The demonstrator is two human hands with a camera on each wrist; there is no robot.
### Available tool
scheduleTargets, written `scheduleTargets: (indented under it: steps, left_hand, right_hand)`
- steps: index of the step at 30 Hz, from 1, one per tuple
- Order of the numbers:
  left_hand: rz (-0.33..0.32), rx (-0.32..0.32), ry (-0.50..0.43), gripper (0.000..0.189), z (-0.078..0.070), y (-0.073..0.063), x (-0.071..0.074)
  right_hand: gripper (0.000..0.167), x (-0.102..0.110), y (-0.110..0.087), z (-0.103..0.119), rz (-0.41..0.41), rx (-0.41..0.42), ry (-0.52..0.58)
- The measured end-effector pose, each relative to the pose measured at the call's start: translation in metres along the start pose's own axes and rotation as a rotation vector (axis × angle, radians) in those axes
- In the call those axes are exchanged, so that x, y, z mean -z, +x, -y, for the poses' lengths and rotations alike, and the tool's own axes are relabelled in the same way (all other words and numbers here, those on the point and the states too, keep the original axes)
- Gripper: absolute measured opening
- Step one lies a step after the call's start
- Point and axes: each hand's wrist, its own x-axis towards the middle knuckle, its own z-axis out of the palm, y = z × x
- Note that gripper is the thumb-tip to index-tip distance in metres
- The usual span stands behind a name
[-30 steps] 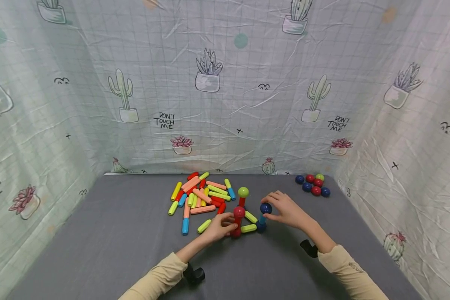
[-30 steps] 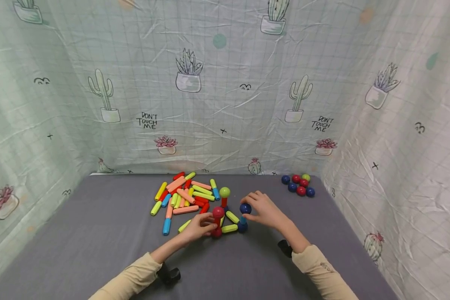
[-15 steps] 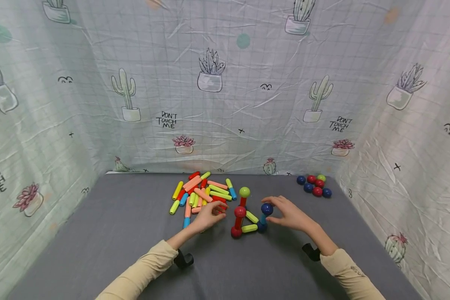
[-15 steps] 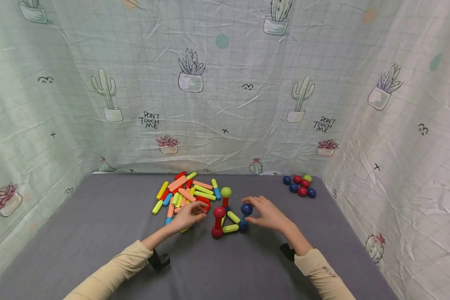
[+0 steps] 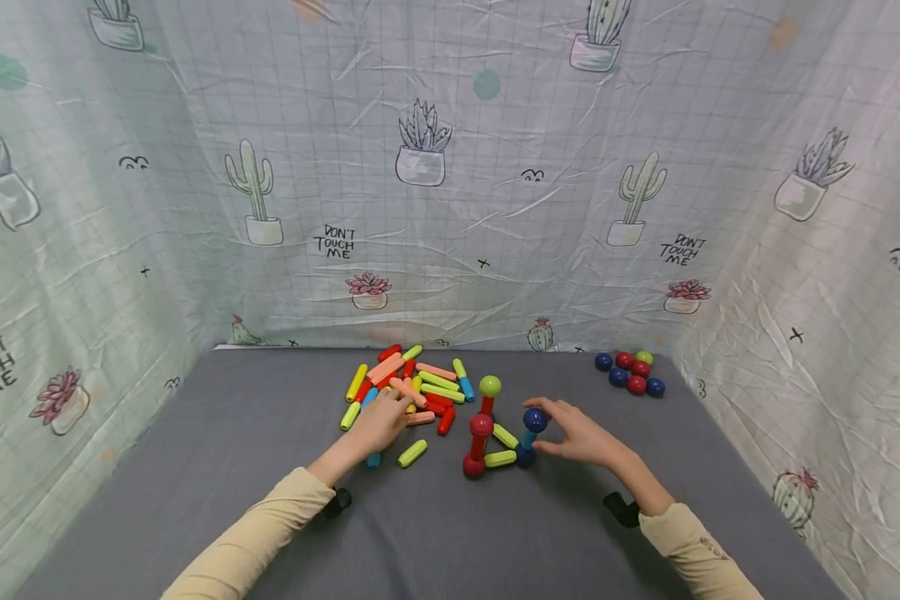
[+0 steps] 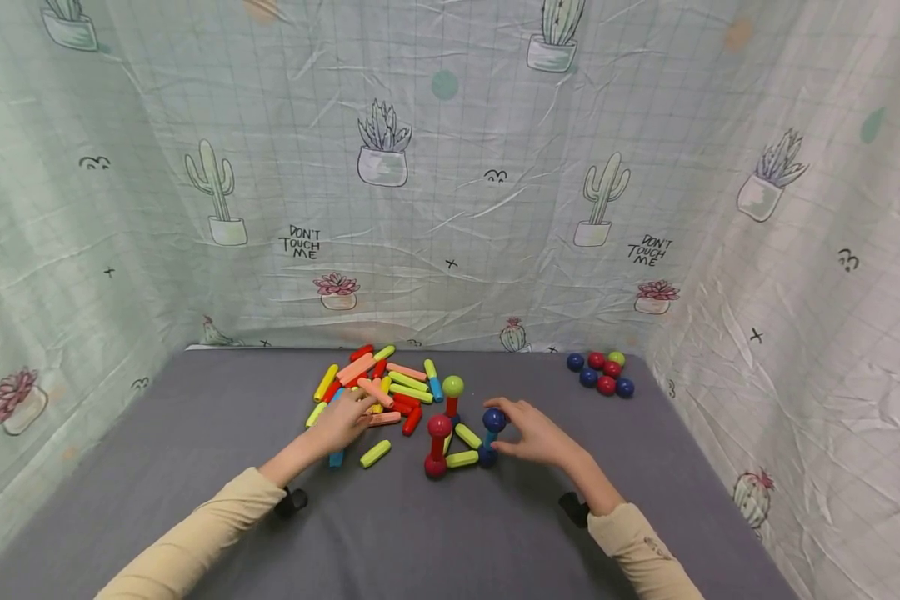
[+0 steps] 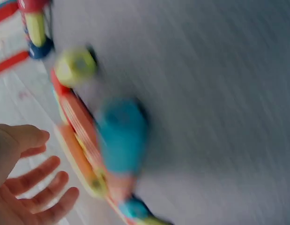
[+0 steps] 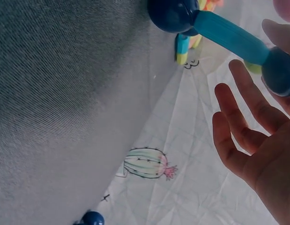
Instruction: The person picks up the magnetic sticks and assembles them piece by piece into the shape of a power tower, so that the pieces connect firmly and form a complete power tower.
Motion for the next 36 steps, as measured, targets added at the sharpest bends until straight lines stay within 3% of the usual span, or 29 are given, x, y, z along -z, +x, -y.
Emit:
scheduleTargets:
  steps: [2,6,9,16,23,29,33,36]
  left_hand:
    - [0.011,0.001,0.079,0.015,0.012,-0.002,0.002]
    - [0.127,0.023,0.262,0.01,0.032,-0.009,0.005]
    - [0.175,-0.026,0.329,0.019,0.043,-0.014,0.006]
    - [0.166,-0.209,0.322,0.024,0.056,-0.024,0.008]
    - [0.191,-0.27,0.325,0.023,0.061,-0.026,0.009]
    - [0.256,-0.297,0.339,0.024,0.064,-0.028,0.015]
    - [0.181,-0.255,0.256,0.02,0.064,-0.027,0.018]
    - [0.093,-0.249,0.273,0.022,0.061,-0.021,0.024]
  right_hand:
    - [0.057,-0.002,0.0,-0.001,0.009,-0.013,0.012]
    - [0.058,-0.005,-0.001,-0.003,0.022,-0.027,0.029]
    - [0.058,-0.006,-0.001,-0.004,0.027,-0.029,0.041]
    - [0.058,-0.007,-0.002,-0.009,0.031,-0.018,0.036]
    - [0.057,-0.007,-0.003,-0.012,0.046,-0.005,0.046]
    - [0.055,-0.008,-0.003,-0.014,0.04,0.009,0.067]
    - [0.055,-0.009,-0.003,-0.016,0.04,0.018,0.078]
    - [0.055,-0.009,-0.003,-0.017,0.045,0.02,0.082]
